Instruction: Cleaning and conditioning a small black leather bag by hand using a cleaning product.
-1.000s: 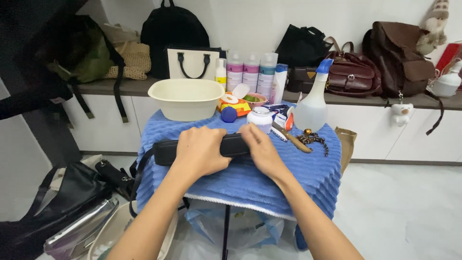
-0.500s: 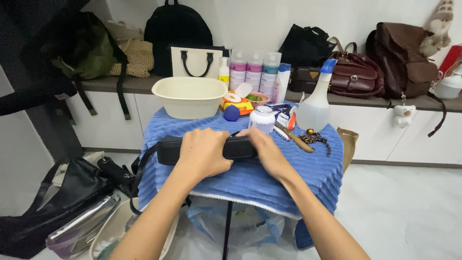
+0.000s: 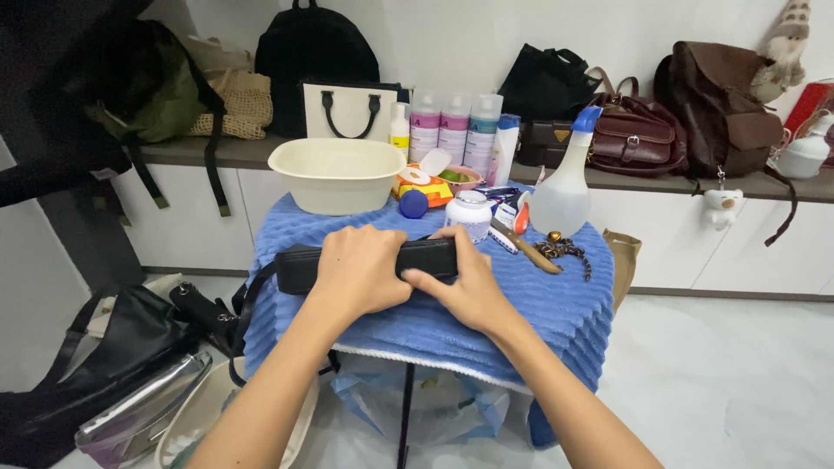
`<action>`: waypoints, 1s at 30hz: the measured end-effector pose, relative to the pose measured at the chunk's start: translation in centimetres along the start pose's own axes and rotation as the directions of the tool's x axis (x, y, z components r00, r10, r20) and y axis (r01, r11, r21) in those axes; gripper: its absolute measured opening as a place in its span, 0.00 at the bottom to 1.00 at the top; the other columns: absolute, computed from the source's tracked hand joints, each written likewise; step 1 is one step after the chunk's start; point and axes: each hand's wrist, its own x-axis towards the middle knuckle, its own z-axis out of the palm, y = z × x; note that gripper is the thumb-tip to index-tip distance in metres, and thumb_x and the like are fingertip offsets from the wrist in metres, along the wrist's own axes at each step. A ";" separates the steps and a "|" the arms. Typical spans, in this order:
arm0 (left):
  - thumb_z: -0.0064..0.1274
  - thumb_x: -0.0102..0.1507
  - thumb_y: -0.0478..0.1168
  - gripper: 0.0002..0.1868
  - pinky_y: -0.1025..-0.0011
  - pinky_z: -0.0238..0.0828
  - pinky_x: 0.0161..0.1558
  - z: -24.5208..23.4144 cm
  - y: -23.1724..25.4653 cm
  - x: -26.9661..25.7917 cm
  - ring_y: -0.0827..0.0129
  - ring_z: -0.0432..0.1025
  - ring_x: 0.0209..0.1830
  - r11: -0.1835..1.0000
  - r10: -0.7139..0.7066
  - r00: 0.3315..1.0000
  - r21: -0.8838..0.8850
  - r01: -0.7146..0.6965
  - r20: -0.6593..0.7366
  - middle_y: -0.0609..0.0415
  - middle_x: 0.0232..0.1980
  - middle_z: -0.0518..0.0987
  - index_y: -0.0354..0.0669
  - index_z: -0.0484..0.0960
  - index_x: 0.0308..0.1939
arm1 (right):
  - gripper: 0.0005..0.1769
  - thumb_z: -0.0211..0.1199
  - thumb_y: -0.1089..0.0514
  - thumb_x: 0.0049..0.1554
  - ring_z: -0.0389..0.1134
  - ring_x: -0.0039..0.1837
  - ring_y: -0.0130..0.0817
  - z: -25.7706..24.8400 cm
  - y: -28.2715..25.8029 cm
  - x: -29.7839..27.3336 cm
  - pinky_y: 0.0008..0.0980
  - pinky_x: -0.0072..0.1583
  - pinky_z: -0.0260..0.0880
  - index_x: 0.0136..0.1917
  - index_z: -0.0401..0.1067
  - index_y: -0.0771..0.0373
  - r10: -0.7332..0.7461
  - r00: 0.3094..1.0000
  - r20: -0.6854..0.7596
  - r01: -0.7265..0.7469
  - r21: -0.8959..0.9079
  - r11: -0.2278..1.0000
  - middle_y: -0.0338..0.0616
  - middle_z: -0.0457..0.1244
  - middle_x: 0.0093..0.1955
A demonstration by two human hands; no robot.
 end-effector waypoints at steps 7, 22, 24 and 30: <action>0.56 0.47 0.46 0.15 0.64 0.78 0.30 0.6 0.3 0.2 0.53 0.79 0.25 1.000 -0.013 1.000 -0.006 0.013 0.010 0.48 0.22 0.80 0.43 0.85 0.32 | 0.20 0.54 0.40 0.66 0.72 0.56 0.57 0.6 -0.5 1.0 0.50 0.57 0.69 0.51 0.69 0.58 0.024 0.991 -0.135 -0.013 0.083 0.996 0.57 0.70 0.49; 0.55 0.45 0.41 0.16 0.57 0.78 0.35 -2.2 0.5 -0.2 0.45 0.80 0.30 0.995 -0.080 0.997 -0.062 0.080 0.011 0.45 0.26 0.82 0.41 0.87 0.35 | 0.33 0.45 0.40 0.65 0.61 0.69 0.72 -0.8 -1.2 0.2 0.66 0.69 0.60 0.76 0.55 0.60 0.010 1.000 -0.022 -0.008 0.111 0.994 0.73 0.64 0.63; 0.55 0.44 0.39 0.16 0.56 0.78 0.36 -2.5 0.8 -0.5 0.43 0.80 0.31 0.992 -0.104 0.995 -0.067 0.104 0.005 0.44 0.26 0.82 0.41 0.87 0.35 | 0.28 0.32 0.49 0.70 0.64 0.71 0.56 -1.0 -0.1 0.5 0.55 0.72 0.59 0.72 0.66 0.55 0.007 0.997 -0.074 0.007 0.175 0.985 0.61 0.67 0.64; 0.56 0.44 0.42 0.18 0.55 0.79 0.38 -1.7 -0.1 -0.4 0.44 0.80 0.32 0.992 -0.098 0.995 -0.076 0.099 0.009 0.44 0.27 0.83 0.42 0.88 0.36 | 0.45 0.69 0.46 0.54 0.57 0.75 0.63 -0.3 -1.6 -0.4 0.60 0.73 0.57 0.78 0.52 0.54 -0.005 1.000 -0.002 0.005 0.067 0.998 0.63 0.59 0.73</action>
